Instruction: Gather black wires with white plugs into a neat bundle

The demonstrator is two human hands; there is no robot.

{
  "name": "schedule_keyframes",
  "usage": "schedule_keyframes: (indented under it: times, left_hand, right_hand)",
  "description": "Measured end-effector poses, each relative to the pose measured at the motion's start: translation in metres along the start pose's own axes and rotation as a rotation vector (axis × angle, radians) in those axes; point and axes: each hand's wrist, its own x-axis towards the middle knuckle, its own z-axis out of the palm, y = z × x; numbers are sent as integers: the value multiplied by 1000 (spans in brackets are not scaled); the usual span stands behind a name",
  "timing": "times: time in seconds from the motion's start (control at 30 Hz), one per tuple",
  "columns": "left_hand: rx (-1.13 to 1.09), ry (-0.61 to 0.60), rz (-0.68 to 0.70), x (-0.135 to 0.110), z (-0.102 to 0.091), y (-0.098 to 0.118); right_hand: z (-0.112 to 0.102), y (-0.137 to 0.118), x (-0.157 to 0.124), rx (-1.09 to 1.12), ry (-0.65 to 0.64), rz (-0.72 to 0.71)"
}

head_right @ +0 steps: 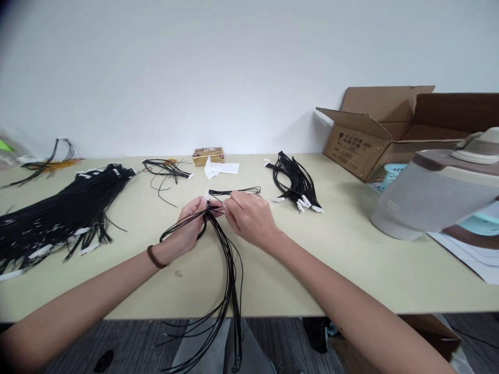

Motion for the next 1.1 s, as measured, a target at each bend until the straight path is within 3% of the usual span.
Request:
schedule_keyframes:
  times: [0.23, 0.63, 0.77, 1.1]
  left_hand:
    - [53, -11, 19, -1, 0, 2]
    - [182, -63, 107, 0, -4, 1]
    - [252, -108, 94, 1, -5, 2]
    - [395, -163, 78, -1, -6, 3]
  right_hand:
    - [-3, -1, 3, -76, -23, -20]
    - [-4, -2, 3, -16, -80, -22]
    - [-4, -1, 4, -20, -39, -4]
    - [4, 0, -1, 390, -168, 86]
